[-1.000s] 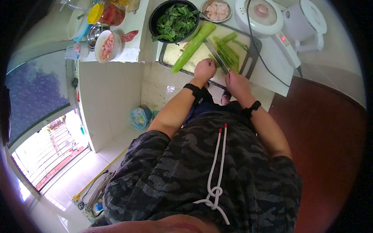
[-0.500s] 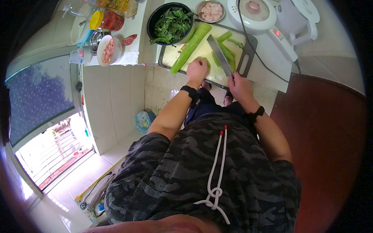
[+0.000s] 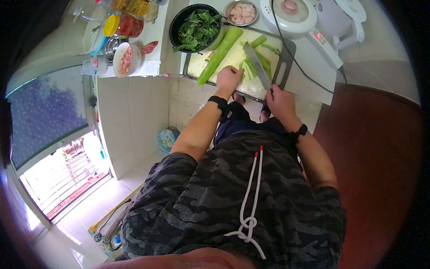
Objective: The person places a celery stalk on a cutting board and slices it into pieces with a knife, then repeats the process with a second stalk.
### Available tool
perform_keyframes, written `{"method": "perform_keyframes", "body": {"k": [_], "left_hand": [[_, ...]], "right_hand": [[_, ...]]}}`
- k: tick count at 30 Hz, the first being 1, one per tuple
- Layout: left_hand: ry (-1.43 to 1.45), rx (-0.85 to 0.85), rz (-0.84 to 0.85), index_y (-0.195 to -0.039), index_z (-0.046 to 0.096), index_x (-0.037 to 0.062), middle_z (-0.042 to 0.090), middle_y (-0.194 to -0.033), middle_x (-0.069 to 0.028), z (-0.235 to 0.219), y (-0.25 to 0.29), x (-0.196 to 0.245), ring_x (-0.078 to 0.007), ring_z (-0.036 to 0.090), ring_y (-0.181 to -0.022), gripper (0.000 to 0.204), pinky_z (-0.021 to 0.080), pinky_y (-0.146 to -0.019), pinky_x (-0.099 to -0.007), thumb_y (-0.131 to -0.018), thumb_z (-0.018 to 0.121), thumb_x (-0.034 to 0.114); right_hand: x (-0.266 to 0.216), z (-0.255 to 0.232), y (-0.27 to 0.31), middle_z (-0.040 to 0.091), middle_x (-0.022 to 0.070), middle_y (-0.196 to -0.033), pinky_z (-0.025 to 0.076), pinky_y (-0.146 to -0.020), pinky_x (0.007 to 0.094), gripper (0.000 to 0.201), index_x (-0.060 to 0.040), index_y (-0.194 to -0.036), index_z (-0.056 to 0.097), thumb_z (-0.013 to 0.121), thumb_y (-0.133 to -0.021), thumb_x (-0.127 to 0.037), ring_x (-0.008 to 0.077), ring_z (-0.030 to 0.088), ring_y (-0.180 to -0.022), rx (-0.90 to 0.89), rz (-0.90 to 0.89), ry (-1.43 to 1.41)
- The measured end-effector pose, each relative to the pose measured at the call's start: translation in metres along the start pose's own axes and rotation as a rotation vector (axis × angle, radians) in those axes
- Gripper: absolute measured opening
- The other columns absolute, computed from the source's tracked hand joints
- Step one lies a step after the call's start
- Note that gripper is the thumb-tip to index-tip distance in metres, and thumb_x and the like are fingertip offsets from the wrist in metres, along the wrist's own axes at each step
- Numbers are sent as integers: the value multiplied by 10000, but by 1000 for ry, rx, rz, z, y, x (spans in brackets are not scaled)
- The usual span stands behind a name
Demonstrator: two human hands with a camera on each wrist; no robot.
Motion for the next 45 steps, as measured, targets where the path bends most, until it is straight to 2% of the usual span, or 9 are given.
{"method": "perform_keyframes", "body": {"k": [7,13,17,19,20,23,25,37,45], "left_hand": [[-13,-22,-53,-817,726,65,710,-851,-182,-6,-3,-14,-350,683,-847,340,536,-773,-435,-797,690,403],[135,-99,-47,-824,723,66,710,-829,-176,13,-5,-9,-348,684,-845,291,537,-776,-429,-809,657,349],[136,-91,-51,-815,713,62,707,-777,-162,24,-6,-5,-343,688,-824,269,538,-776,-421,-819,626,317],[71,12,15,-710,707,42,692,-639,-88,19,-9,-4,-242,689,-652,284,547,-674,-358,-824,597,278],[71,12,15,-710,707,42,692,-639,-88,22,-10,-6,-242,689,-652,284,547,-674,-358,-824,597,278],[117,-2,18,-739,699,41,692,-647,-98,21,-6,2,-253,691,-657,272,545,-675,-366,-830,590,274],[110,-32,5,-822,695,44,698,-860,-210,29,-6,6,-382,675,-836,238,534,-776,-452,-830,586,255],[88,-55,-9,-841,692,33,692,-869,-222,27,-5,15,-397,665,-851,224,530,-778,-463,-828,570,220],[42,3,27,-836,693,36,689,-854,-224,18,-1,23,-396,666,-838,220,529,-761,-473,-825,573,220]], "right_hand": [[-3,25,6,643,205,-710,487,-624,539,223,-44,-913,575,543,-918,-265,418,633,-683,-123,-33,101],[-1,8,-5,644,209,-717,484,-628,548,224,-49,-918,575,533,-926,-269,423,633,-692,-48,3,90],[-9,10,0,644,212,-716,483,-625,551,226,-50,-929,571,531,-927,-272,425,634,-690,-92,-8,118],[-4,19,4,644,211,-716,483,-617,552,224,-50,-938,566,526,-931,-270,423,636,-688,-148,-3,154],[-2,19,5,644,211,-716,483,-617,552,224,-50,-938,566,526,-931,-270,423,636,-688,-148,-3,154],[2,17,3,641,215,-707,485,-613,550,220,-48,-935,564,524,-932,-264,423,636,-685,-115,14,188],[-7,11,-1,638,208,-686,487,-604,548,205,-50,-930,562,526,-928,-251,418,636,-660,-36,-42,162],[-26,27,-1,637,204,-656,501,-585,529,178,-25,-876,537,527,-906,-200,406,649,-630,-146,-88,258],[-29,25,-8,643,200,-663,514,-590,523,151,-26,-887,545,524,-903,-175,404,657,-642,-116,-103,278]]}}
Point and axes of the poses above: each hand's wrist, its own y-axis away from the middle knuckle, its own z-axis out of the palm, x = y × z, the point moved 9 cm from there along -y, towards the middle knuckle
